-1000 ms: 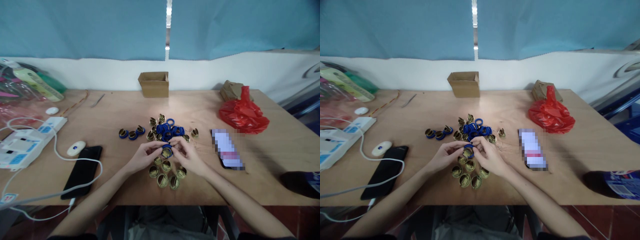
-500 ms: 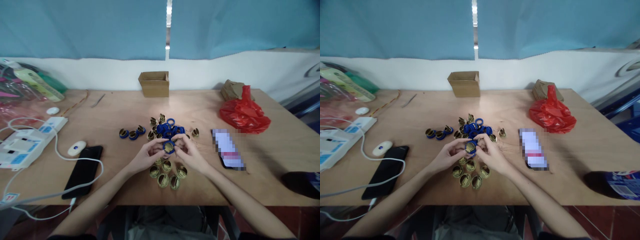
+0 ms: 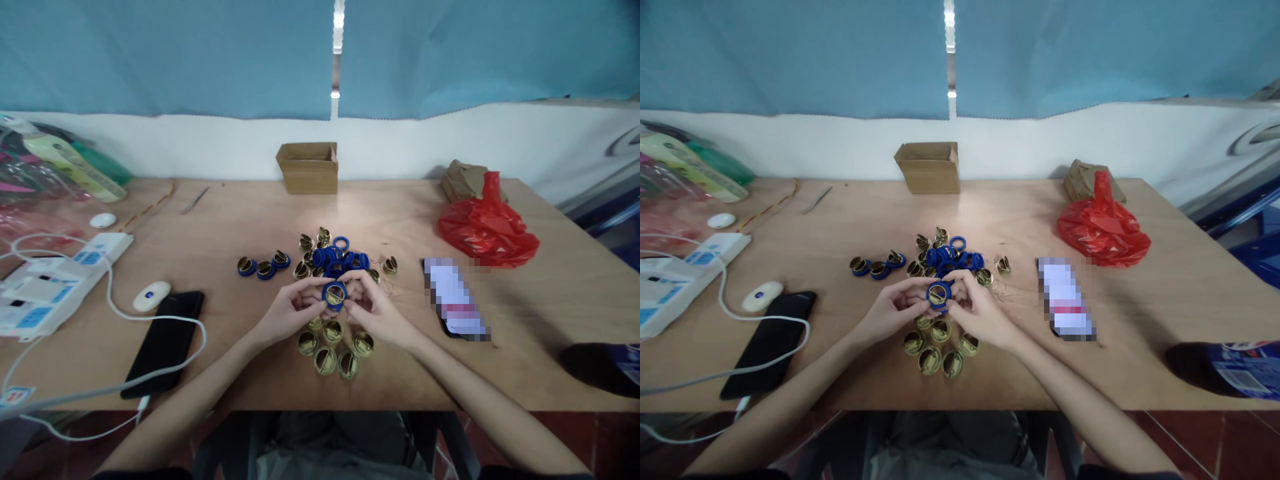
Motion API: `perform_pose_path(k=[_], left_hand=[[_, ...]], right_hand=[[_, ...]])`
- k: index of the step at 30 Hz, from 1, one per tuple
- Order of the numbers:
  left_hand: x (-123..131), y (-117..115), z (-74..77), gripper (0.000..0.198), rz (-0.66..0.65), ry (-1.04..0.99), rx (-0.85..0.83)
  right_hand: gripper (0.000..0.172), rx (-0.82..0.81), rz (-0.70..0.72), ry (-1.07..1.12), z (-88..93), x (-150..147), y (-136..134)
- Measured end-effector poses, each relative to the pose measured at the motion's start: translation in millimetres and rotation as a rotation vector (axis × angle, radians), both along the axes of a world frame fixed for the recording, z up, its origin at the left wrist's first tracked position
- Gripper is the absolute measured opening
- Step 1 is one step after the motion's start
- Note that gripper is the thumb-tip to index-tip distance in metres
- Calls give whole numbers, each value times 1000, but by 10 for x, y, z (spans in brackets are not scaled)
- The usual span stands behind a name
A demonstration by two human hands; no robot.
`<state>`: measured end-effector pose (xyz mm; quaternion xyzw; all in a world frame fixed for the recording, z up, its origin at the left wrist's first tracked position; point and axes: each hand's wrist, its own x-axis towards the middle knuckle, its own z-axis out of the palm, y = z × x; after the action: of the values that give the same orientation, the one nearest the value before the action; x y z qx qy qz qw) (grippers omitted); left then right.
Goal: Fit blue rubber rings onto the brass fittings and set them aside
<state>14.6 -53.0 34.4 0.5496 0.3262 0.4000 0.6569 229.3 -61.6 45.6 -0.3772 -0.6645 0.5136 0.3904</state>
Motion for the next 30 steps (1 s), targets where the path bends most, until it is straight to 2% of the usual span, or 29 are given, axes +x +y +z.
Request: perform_pose_path(k=[7, 15, 20, 25, 30], left_hand=[[-16, 9, 28, 49, -53, 35, -2], [-10, 2, 33, 34, -48, 73, -11], [12, -2, 37, 30, -80, 26, 10], [34, 16, 22, 23, -3, 13, 89], [39, 14, -7, 20, 73, 35, 156]], right_hand=[[36, 21, 7, -2, 62, -20, -47], [25, -11, 38, -4, -15, 9, -24], [28, 88, -16, -54, -1, 33, -5], [16, 164, -68, -142, 49, 64, 17], [16, 193, -87, -178, 72, 71, 36]])
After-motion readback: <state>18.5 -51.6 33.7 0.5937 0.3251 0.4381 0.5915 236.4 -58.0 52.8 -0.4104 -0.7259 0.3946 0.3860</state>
